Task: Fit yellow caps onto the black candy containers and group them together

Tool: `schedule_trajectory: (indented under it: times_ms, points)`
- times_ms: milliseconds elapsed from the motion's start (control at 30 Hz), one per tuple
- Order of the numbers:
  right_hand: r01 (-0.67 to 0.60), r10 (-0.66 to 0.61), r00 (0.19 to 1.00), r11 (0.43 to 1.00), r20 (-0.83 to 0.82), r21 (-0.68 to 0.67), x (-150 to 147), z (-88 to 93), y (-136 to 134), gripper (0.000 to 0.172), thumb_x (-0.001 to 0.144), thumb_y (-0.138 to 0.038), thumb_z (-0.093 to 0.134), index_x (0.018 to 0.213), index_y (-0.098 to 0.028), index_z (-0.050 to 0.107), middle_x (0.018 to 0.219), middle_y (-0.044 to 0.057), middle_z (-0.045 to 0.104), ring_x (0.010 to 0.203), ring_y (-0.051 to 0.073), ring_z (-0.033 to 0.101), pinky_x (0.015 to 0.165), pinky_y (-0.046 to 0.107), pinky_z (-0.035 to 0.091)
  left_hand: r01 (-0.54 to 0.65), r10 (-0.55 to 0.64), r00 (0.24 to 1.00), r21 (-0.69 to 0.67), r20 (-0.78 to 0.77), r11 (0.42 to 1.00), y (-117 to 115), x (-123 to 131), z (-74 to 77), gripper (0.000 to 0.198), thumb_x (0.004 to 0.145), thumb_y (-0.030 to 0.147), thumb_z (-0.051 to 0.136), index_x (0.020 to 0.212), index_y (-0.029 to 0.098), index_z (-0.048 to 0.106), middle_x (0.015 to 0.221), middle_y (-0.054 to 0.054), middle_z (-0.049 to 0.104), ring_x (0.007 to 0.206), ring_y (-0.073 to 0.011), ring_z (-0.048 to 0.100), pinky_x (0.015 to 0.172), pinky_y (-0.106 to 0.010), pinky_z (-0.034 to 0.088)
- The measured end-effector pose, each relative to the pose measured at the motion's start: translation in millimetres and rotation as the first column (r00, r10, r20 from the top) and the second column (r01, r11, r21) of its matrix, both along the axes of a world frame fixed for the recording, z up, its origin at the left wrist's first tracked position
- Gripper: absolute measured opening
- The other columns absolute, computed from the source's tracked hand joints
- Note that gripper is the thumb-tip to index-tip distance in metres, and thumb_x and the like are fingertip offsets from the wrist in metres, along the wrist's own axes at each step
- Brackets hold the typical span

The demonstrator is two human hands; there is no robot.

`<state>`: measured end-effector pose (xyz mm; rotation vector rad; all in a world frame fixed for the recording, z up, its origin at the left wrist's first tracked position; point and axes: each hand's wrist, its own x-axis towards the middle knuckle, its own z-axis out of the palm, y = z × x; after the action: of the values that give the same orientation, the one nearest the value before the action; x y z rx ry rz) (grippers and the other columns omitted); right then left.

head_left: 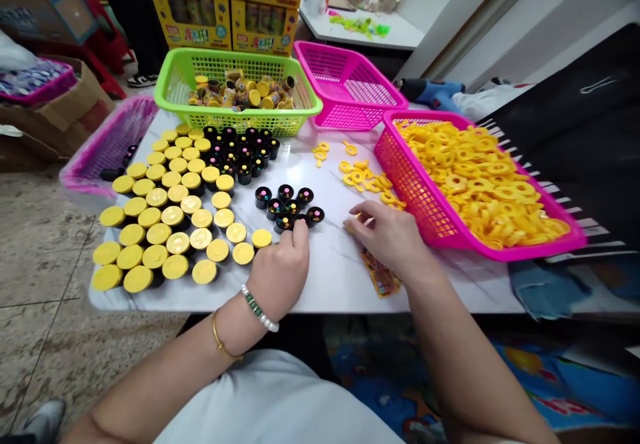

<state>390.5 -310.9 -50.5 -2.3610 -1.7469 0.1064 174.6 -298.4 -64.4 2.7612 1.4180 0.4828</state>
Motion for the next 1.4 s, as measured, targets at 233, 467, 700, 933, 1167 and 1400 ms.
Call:
schedule_trajectory:
  times_ms: [233, 467, 700, 933, 1167, 1400]
  points:
    - [-0.011, 0.01, 1.0, 0.991, -0.004, -0.137, -2.5, 5.9, -6.8, 0.024, 0.082, -0.039, 0.064, 0.094, -0.019, 0.068, 0.091, 0.008, 0.069, 0.079, 0.023, 0.064, 0.068, 0.033, 0.045, 0.076, -0.079, 0.996, 0.053, 0.042, 0.996, -0.9, -4.0, 7.6, 0.022, 0.093, 0.007, 0.041, 0.085, 0.019, 0.058, 0.069, -0.003, 0.062, 0.052, -0.0143, 0.059, 0.043, -0.026, 0.029]
    - [-0.181, 0.142, 0.958, 0.973, -0.248, -0.142, -37.8, 10.8, -14.4, 0.004, 0.076, -0.018, 0.058, 0.077, -0.022, 0.058, 0.074, 0.001, 0.065, 0.066, 0.017, 0.06, 0.062, 0.028, 0.041, 0.217, -0.21, 0.97, -0.049, 0.125, 0.975, -23.8, -23.4, 16.5, 0.011, 0.092, 0.013, 0.045, 0.091, 0.018, 0.054, 0.119, -0.012, 0.062, 0.065, -0.0135, 0.062, 0.049, -0.025, 0.043]
    - [-0.065, 0.035, 0.987, 0.979, -0.159, -0.193, -44.4, 14.9, -33.8, 0.035, 0.079, -0.042, 0.068, 0.105, -0.018, 0.062, 0.09, 0.006, 0.07, 0.071, 0.02, 0.065, 0.066, 0.031, 0.044, 0.218, -0.103, 0.903, -0.237, 0.417, 0.947, -24.6, -18.7, -9.4, 0.033, 0.086, 0.016, 0.063, 0.115, 0.015, 0.046, 0.099, -0.007, 0.066, 0.08, -0.0177, 0.067, 0.066, -0.027, 0.055]
    - [-0.119, 0.097, 0.989, 0.97, -0.111, -0.212, -64.3, 11.2, -44.3, 0.009, 0.078, -0.026, 0.064, 0.082, -0.019, 0.061, 0.083, 0.005, 0.067, 0.073, 0.02, 0.062, 0.063, 0.029, 0.04, 0.278, -0.097, 0.862, -0.303, 0.498, 0.912, -25.4, -26.2, -15.2, 0.029, 0.084, 0.019, 0.068, 0.111, 0.016, 0.058, 0.104, -0.008, 0.061, 0.095, -0.021, 0.065, 0.083, -0.033, 0.056]
    - [-0.152, 0.097, 0.954, 0.972, -0.284, -0.177, -55.8, 14.9, -38.5, 0.033, 0.073, -0.021, 0.066, 0.105, -0.019, 0.059, 0.082, 0.0, 0.066, 0.063, 0.016, 0.062, 0.063, 0.028, 0.045, 0.27, -0.073, 0.877, -0.362, 0.475, 0.892, -23.2, -26.9, -14.2, 0.023, 0.08, 0.027, 0.074, 0.096, 0.015, 0.063, 0.094, -0.005, 0.058, 0.08, -0.0176, 0.062, 0.075, -0.031, 0.056]
    - [-0.135, 0.137, 0.99, 0.99, -0.044, 0.043, -56.9, -2.0, -63.0, 0.037, 0.079, -0.035, 0.069, 0.109, -0.013, 0.064, 0.105, 0.016, 0.064, 0.076, 0.024, 0.066, 0.078, 0.043, 0.054, 0.25, -0.049, 0.867, -0.348, 0.496, 0.903, -25.8, -26.5, -17.8, 0.023, 0.085, 0.025, 0.068, 0.103, 0.015, 0.06, 0.099, -0.007, 0.057, 0.086, -0.0188, 0.062, 0.078, -0.032, 0.056]
